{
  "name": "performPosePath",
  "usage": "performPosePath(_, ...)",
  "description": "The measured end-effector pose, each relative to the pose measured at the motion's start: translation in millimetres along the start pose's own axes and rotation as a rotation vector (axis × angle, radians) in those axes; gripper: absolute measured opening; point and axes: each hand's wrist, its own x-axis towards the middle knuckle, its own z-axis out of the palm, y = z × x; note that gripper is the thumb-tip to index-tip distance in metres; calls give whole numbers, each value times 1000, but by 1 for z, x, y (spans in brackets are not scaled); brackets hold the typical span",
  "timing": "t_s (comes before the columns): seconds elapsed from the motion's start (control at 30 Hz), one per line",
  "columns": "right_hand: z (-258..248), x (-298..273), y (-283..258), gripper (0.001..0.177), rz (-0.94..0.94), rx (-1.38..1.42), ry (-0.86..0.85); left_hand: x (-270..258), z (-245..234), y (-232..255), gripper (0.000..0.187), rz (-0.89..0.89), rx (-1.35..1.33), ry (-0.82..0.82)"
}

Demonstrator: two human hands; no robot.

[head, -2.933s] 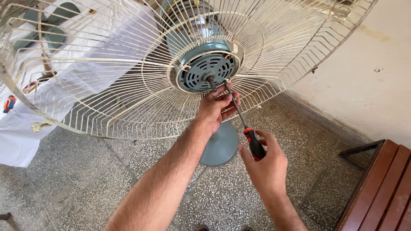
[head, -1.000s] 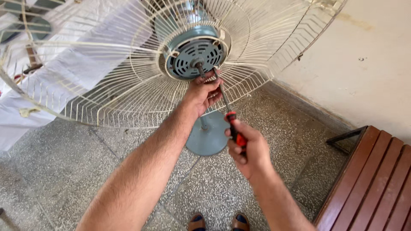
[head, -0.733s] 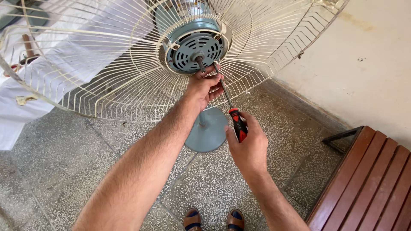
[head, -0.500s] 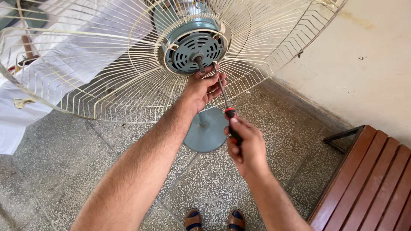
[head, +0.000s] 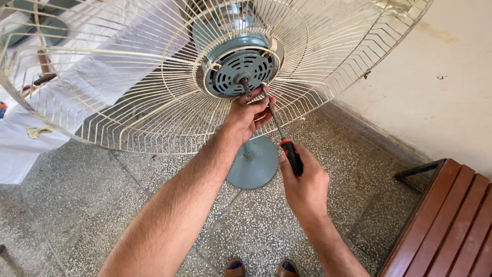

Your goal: The person uses a screwdriver to loosen and remove the central nut on a standing electric fan, then removes the fan blades and places them on a nearby bed. The person continues to unscrew and adjust parts of the fan motor housing and cage.

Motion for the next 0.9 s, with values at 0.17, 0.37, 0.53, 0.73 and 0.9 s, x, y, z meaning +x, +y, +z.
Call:
performPosePath(0.17,-4,10,13,45,431,944,-235,5,-3,-4,31,6,-15,23)
performPosePath(0.37,1,-2,4,44,-378,-99,151,7,1,-5,31,13,-5,54)
performPosePath(0.53,-11,9,-9,41,555,1319,-388,5,-4,-2,28,-22,-32,15)
performPosePath(0.73,-17,12,-20,40,179,452,-25,5,1,-3,29,16,-30,29)
performPosePath(0.9,-3,12,-6,43,207,144,-72,3,3,-6,27,4,-20,65)
